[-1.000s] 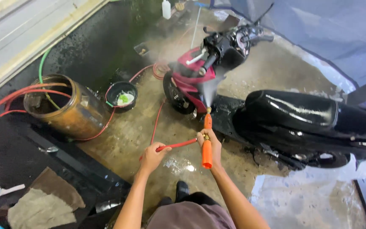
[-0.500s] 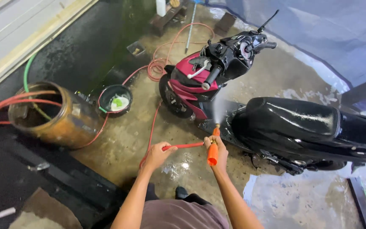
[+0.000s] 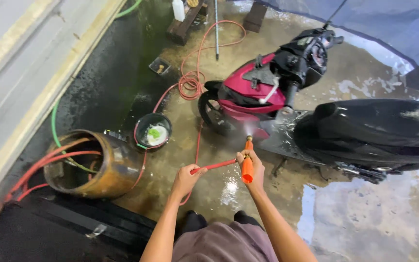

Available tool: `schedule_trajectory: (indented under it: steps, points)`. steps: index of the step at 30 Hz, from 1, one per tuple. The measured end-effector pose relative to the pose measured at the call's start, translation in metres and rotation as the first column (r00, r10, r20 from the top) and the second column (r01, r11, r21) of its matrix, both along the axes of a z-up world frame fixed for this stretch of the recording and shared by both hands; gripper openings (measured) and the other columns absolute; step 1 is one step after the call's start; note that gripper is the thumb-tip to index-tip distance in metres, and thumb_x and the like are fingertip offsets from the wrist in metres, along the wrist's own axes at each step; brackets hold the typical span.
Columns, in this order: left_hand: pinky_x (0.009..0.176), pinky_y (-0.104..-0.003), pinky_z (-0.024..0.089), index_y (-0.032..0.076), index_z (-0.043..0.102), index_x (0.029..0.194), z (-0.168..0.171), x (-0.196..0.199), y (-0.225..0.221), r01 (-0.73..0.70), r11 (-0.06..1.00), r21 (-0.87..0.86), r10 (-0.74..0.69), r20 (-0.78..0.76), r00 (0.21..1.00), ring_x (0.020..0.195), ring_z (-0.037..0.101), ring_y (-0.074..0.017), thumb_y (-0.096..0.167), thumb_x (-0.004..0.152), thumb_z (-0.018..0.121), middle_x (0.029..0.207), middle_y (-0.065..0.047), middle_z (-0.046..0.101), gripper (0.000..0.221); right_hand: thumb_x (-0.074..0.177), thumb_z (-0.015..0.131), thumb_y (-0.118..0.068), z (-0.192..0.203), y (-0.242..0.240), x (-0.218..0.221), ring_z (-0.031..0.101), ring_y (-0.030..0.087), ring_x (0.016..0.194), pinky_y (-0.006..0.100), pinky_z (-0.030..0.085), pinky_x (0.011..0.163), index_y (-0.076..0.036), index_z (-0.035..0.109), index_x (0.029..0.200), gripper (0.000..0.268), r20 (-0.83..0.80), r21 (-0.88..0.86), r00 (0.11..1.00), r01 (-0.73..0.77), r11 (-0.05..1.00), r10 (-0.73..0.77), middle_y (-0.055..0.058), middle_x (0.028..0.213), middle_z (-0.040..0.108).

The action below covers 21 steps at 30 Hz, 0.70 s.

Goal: The person uses a high-pressure water hose to wash a black and red scooter. They spray the floor, the scooter's body, wheels, and handlebars, moving around the vehicle to cover different angles. The person then moves the hose to a wall area and reaches for a bucket.

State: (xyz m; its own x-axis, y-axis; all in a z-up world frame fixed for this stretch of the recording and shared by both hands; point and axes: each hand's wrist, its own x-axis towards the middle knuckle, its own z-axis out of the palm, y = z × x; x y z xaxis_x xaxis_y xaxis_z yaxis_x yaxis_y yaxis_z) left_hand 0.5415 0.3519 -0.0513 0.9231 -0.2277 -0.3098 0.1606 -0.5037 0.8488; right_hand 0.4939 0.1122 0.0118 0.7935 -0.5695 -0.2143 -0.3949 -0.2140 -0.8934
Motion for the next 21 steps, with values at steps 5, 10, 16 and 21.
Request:
schedule_trajectory:
  steps: [5,10,16,21]
  points:
    - [0.064,-0.033,0.047,0.020,0.076,0.080,0.019,0.042,0.049,-0.012,1.000,-0.020,0.012,-0.002,1.000,0.062,0.056,-0.0201,0.066,0.081,0.077,0.058,-0.007,0.057,0.046,0.089,0.077,-0.032,0.035,0.060,0.045,0.061,0.022,0.071,0.035,0.050,0.073,-0.021,0.073,0.094,0.013,0.076,-0.036,0.997,-0.001,0.999,0.004,0.012,0.071,0.067]
    - [0.064,-0.033,0.048,0.022,0.077,0.083,0.018,0.088,0.068,-0.018,0.999,-0.047,0.017,-0.005,1.000,0.061,0.056,-0.0206,0.063,0.083,0.075,0.058,-0.007,0.058,0.041,0.089,0.078,-0.030,0.049,0.083,0.091,0.059,0.018,0.072,0.031,0.050,0.073,-0.021,0.073,0.093,0.010,0.083,-0.032,0.996,0.015,0.999,-0.013,0.007,0.072,0.069]
    - [0.060,-0.031,0.046,0.021,0.077,0.081,0.013,0.144,0.086,-0.076,0.994,-0.082,0.081,0.052,0.995,0.060,0.054,-0.0173,0.062,0.083,0.078,0.057,-0.008,0.055,0.041,0.087,0.078,-0.034,0.008,0.082,0.169,0.059,0.019,0.072,0.033,0.049,0.073,-0.024,0.073,0.093,0.012,0.048,-0.030,0.997,-0.067,0.997,0.068,0.005,0.073,0.067]
    - [0.060,-0.035,0.046,0.016,0.078,0.082,0.008,0.186,0.104,-0.112,0.992,-0.053,0.115,0.063,0.991,0.059,0.057,-0.0232,0.058,0.082,0.078,0.058,-0.014,0.059,0.042,0.087,0.077,-0.038,-0.010,0.098,0.214,0.060,0.019,0.073,0.033,0.049,0.072,-0.025,0.073,0.092,0.015,0.037,0.034,0.996,-0.083,0.996,0.082,0.005,0.072,0.068]
